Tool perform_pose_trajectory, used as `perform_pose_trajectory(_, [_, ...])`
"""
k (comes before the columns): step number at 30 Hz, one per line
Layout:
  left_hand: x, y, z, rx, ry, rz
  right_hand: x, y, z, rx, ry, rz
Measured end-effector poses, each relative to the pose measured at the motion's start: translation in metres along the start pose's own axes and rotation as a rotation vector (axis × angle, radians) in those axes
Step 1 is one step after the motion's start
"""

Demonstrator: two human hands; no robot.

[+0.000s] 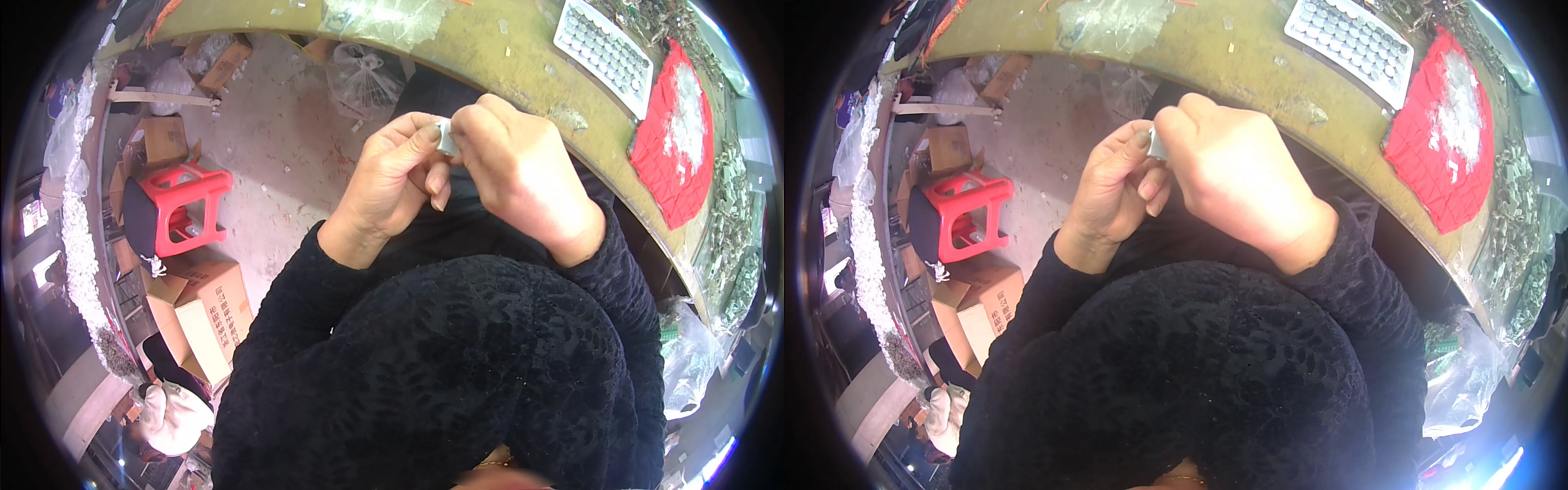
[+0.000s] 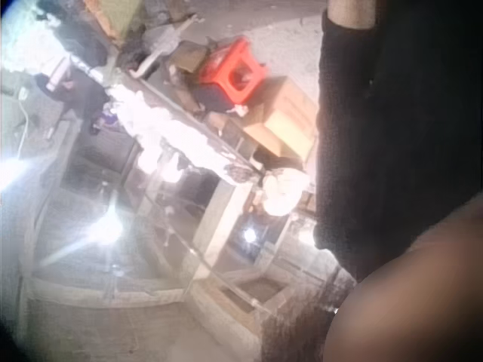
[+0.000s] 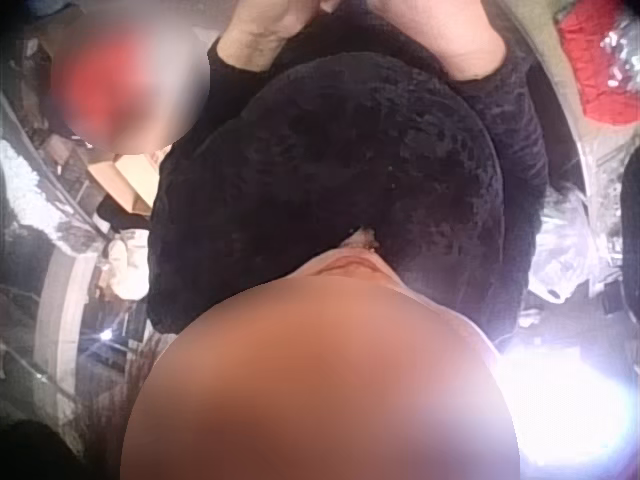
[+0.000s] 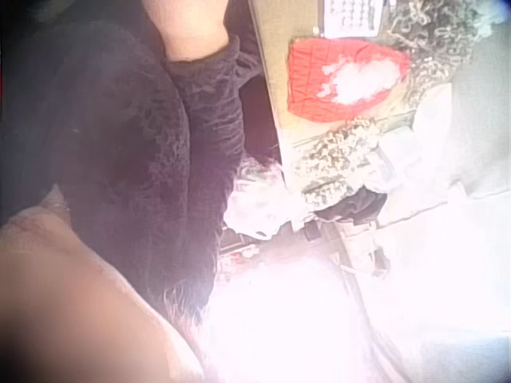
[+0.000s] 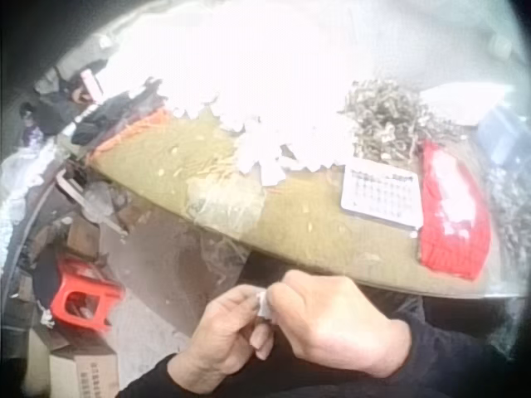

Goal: The person assembles small white plastic electrical components by inserting metal pins and attaching metal rings. They handle each component one at a time, aligning parts by hand and placing finished units on the table.

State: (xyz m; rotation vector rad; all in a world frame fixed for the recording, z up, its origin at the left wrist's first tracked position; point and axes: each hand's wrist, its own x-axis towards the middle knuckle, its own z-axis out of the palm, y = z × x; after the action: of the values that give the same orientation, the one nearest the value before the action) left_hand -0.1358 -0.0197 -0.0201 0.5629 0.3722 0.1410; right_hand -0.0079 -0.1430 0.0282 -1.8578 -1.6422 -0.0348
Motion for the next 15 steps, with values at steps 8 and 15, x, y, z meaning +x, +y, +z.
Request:
perform_pose_trajectory(8, [-0.012,0.003,-0.001,0.065,0.018,0.040,-0.001,-0.013,0.000,-0.059,-0.046,-0.099])
perform_pose_trajectory(15, [-0.031,0.029,-0.005,-0.001,-0.036,0.267,-0.025,-0.010,0.005,-0.165,-0.340,0.004])
